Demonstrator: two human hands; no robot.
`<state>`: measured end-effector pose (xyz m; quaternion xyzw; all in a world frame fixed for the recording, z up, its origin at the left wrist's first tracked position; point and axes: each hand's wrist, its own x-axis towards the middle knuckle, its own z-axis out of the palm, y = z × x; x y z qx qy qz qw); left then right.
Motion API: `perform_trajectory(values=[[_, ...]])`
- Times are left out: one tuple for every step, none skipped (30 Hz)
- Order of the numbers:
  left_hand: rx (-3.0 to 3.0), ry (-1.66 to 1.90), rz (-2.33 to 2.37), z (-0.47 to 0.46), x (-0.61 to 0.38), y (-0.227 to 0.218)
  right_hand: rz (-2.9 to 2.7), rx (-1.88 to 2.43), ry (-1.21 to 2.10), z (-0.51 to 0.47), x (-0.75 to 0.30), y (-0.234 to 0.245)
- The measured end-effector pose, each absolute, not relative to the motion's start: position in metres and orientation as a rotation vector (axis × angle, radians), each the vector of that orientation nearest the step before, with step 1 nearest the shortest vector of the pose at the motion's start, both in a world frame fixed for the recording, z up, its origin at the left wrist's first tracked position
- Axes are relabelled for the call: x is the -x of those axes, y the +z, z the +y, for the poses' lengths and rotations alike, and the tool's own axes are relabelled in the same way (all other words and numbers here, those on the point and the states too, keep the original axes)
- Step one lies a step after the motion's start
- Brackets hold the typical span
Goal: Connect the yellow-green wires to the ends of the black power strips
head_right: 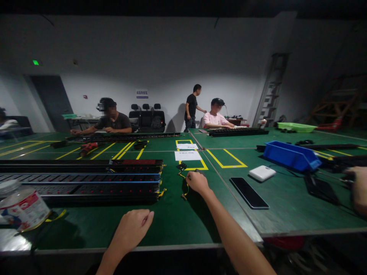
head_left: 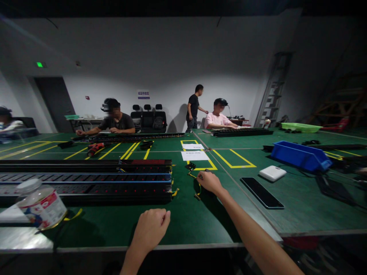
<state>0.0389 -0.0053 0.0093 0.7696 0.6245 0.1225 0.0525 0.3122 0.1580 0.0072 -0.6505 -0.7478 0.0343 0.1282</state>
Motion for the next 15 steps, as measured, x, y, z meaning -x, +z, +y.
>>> perform_trajectory(values=[[-2.338,0.372,1.897,-0.0056,-0.0390,0.0098,-2.174,1.896,0.100,0.1581,-0.3122,0.0072],[-2.336,0.372,1.896,-0.0059,-0.0391,0.0104,-2.172,1.899,0.100,0.1581,-0.3121,0.0073],[-2.333,0.373,1.896,-0.0062,-0.0393,0.0110,-2.170,1.901,0.099,0.1582,-0.3120,0.0074],[-2.330,0.376,1.894,-0.0065,-0.0394,0.0116,-2.170,1.901,0.100,0.1581,-0.3120,0.0076],[-2.327,0.380,1.890,-0.0067,-0.0396,0.0121,-2.170,1.899,0.100,0.1581,-0.3120,0.0078],[-2.324,0.385,1.886,-0.0069,-0.0397,0.0125,-2.170,1.895,0.098,0.1580,-0.3120,0.0079],[-2.323,0.388,1.881,-0.0071,-0.0398,0.0129,-2.170,1.891,0.095,0.1580,-0.3120,0.0079],[-2.322,0.389,1.878,-0.0071,-0.0399,0.0133,-2.168,1.888,0.093,0.1580,-0.3121,0.0078],[-2.320,0.386,1.877,-0.0072,-0.0399,0.0136,-2.168,1.886,0.093,0.1580,-0.3121,0.0077],[-2.319,0.381,1.878,-0.0071,-0.0400,0.0139,-2.168,1.885,0.093,0.1581,-0.3122,0.0075],[-2.318,0.375,1.879,-0.0071,-0.0400,0.0141,-2.168,1.884,0.092,0.1582,-0.3122,0.0072],[-2.318,0.369,1.880,-0.0070,-0.0400,0.0144,-2.169,1.884,0.093,0.1583,-0.3122,0.0070],[-2.319,0.363,1.881,-0.0069,-0.0399,0.0145,-2.171,1.885,0.094,0.1584,-0.3121,0.0068],[-2.321,0.359,1.882,-0.0069,-0.0399,0.0146,-2.171,1.885,0.093,0.1584,-0.3120,0.0068],[-2.324,0.355,1.884,-0.0068,-0.0398,0.0146,-2.171,1.885,0.092,0.1583,-0.3119,0.0068]])
